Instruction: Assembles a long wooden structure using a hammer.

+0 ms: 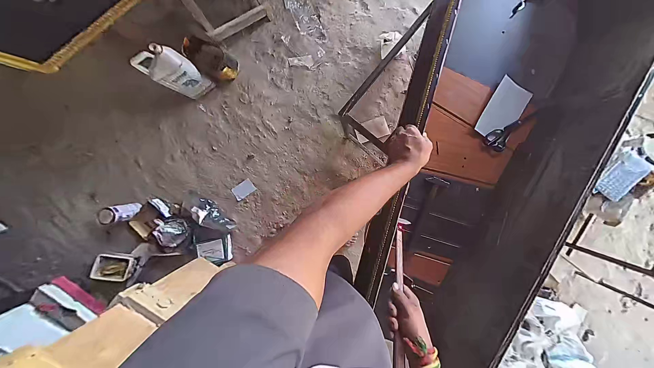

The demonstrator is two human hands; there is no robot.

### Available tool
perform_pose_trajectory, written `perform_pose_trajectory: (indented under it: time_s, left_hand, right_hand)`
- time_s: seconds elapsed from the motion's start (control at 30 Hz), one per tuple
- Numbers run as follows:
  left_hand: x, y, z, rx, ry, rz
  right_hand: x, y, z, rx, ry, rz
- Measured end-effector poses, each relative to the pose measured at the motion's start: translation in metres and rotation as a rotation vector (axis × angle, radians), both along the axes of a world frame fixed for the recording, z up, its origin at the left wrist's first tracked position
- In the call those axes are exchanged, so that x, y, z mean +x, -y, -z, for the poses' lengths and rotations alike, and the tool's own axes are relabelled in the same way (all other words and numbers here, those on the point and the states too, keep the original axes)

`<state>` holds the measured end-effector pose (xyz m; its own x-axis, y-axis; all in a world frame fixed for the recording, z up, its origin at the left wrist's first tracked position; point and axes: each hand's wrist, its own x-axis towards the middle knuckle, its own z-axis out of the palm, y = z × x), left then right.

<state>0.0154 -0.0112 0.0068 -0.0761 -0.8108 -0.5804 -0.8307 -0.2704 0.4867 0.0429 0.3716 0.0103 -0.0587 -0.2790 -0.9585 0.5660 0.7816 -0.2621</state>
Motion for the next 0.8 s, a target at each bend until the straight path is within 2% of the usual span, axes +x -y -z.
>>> perform_pose_trajectory:
  time_s: [0.1, 0.2, 0.23, 0.27, 0.33, 0.43, 0.47, 0.53, 0.63, 0.73, 0.8]
  left_hand:
    - [0.013, 0.0, 0.011, 0.0, -0.156, -0.008]
    - [0.048, -0.004, 0.045, -0.042, -0.61, -0.137]
    - [0.065, -0.013, 0.059, 0.003, -0.776, -0.221]
    - [0.085, -0.026, 0.071, 0.075, -0.848, -0.296]
    - [0.128, -0.054, 0.097, 0.241, -0.69, -0.325]
    - [0.179, -0.113, 0.126, 0.472, -0.443, -0.028]
    - [0.187, -0.13, 0.125, 0.573, -0.446, 0.07]
    - [0.194, -0.161, 0.125, 0.711, -0.56, 0.135]
    - [0.187, -0.172, 0.114, 0.747, -0.618, 0.082]
    - [0.171, -0.173, 0.099, 0.661, -0.38, 0.115]
    - [0.166, -0.178, 0.101, 0.571, -0.319, 0.173]
  right_hand:
    - [-0.006, 0.0, -0.001, -0.006, -0.249, -0.003]
    - [-0.013, 0.01, -0.003, 0.064, -0.515, -0.063]
    - [-0.015, 0.008, -0.005, 0.1, -0.549, -0.078]
    - [-0.017, 0.003, -0.006, 0.137, -0.553, -0.082]
    - [-0.019, -0.009, -0.002, 0.186, -0.526, -0.089]
    - [-0.01, -0.027, 0.005, 0.23, -0.499, -0.149]
    - [-0.005, -0.03, 0.008, 0.235, -0.492, -0.159]
    - [0.008, -0.032, 0.008, 0.22, -0.473, -0.139]
    - [0.029, -0.036, 0.003, 0.161, -0.469, -0.135]
    - [0.038, -0.046, 0.0, 0.076, -0.5, -0.158]
    - [0.035, -0.054, -0.005, 0.055, -0.522, -0.156]
